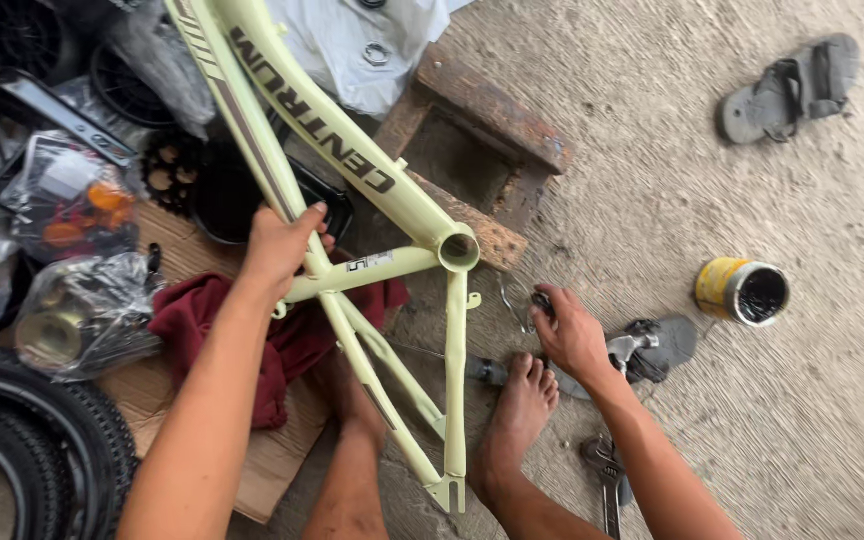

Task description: The person installs a crank arm into the bottom bracket of a mint green bicycle frame, secures it with a wrench, then switches to a cream-colored frame and uses a hammer to tap a bottom bracket cup into place.

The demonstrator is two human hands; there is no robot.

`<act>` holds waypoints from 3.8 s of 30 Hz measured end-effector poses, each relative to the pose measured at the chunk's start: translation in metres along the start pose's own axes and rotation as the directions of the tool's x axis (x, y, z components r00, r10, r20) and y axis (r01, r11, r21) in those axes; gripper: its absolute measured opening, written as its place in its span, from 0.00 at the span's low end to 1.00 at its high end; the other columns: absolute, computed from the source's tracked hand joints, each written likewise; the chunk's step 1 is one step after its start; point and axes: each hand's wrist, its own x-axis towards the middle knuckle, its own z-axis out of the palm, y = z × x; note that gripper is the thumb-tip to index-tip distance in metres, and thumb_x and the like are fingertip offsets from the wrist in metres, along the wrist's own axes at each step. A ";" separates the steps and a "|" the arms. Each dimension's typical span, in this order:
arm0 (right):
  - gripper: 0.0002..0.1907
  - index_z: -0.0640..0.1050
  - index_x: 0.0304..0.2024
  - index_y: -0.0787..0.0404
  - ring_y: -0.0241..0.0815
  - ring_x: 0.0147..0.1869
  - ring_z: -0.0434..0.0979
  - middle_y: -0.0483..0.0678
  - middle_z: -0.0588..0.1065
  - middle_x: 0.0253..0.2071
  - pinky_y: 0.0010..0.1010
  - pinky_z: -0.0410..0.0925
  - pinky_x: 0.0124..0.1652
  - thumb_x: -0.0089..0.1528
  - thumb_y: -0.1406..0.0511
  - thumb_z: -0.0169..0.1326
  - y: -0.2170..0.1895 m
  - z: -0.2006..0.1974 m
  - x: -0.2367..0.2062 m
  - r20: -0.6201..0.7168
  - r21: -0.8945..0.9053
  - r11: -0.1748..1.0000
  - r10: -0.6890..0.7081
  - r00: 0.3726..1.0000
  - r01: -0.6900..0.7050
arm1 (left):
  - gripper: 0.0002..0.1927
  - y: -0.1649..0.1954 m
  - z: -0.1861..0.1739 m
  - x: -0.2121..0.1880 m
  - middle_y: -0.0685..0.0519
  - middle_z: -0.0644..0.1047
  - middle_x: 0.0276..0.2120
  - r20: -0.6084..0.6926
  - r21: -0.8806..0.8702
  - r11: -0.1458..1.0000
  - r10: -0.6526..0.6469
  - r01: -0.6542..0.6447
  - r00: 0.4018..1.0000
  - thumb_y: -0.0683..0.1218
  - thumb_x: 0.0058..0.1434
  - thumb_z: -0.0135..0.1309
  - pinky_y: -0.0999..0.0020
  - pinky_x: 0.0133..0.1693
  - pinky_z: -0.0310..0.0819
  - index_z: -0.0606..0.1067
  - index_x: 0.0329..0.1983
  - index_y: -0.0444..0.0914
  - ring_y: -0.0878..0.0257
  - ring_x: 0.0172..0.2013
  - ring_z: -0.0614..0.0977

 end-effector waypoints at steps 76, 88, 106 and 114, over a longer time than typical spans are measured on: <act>0.27 0.74 0.60 0.63 0.30 0.44 0.69 0.41 0.70 0.41 0.25 0.70 0.48 0.59 0.68 0.67 -0.066 -0.055 0.061 0.156 0.488 0.857 -0.272 0.950 0.165 | 0.13 -0.065 0.021 -0.060 0.50 0.76 0.43 0.376 0.496 0.578 0.529 -0.647 0.761 0.38 0.55 0.62 0.60 0.40 0.78 0.76 0.43 0.34 0.55 0.38 0.83; 0.37 0.76 0.57 0.59 0.31 0.40 0.72 0.39 0.70 0.33 0.27 0.71 0.42 0.52 0.47 0.66 -0.039 -0.045 0.049 0.275 0.378 0.924 -0.172 0.946 0.058 | 0.16 -0.078 0.011 -0.051 0.49 0.78 0.42 0.408 0.478 0.557 0.543 -0.679 0.733 0.45 0.56 0.64 0.58 0.50 0.75 0.80 0.47 0.36 0.51 0.46 0.80; 0.18 0.82 0.46 0.61 0.31 0.34 0.66 0.39 0.71 0.32 0.26 0.62 0.34 0.57 0.58 0.66 -0.025 -0.047 0.050 0.265 0.315 0.945 -0.176 0.948 0.087 | 0.16 -0.083 0.028 -0.052 0.53 0.75 0.40 0.397 0.554 0.539 0.498 -0.634 0.771 0.53 0.64 0.58 0.60 0.47 0.74 0.82 0.48 0.39 0.58 0.43 0.77; 0.19 0.82 0.48 0.59 0.29 0.29 0.64 0.39 0.71 0.27 0.25 0.59 0.28 0.57 0.58 0.65 -0.019 -0.042 0.056 0.313 0.284 0.958 -0.053 0.948 -0.040 | 0.16 -0.082 0.033 -0.051 0.53 0.75 0.40 0.384 0.582 0.544 0.472 -0.605 0.794 0.54 0.64 0.58 0.58 0.47 0.74 0.82 0.47 0.40 0.58 0.43 0.77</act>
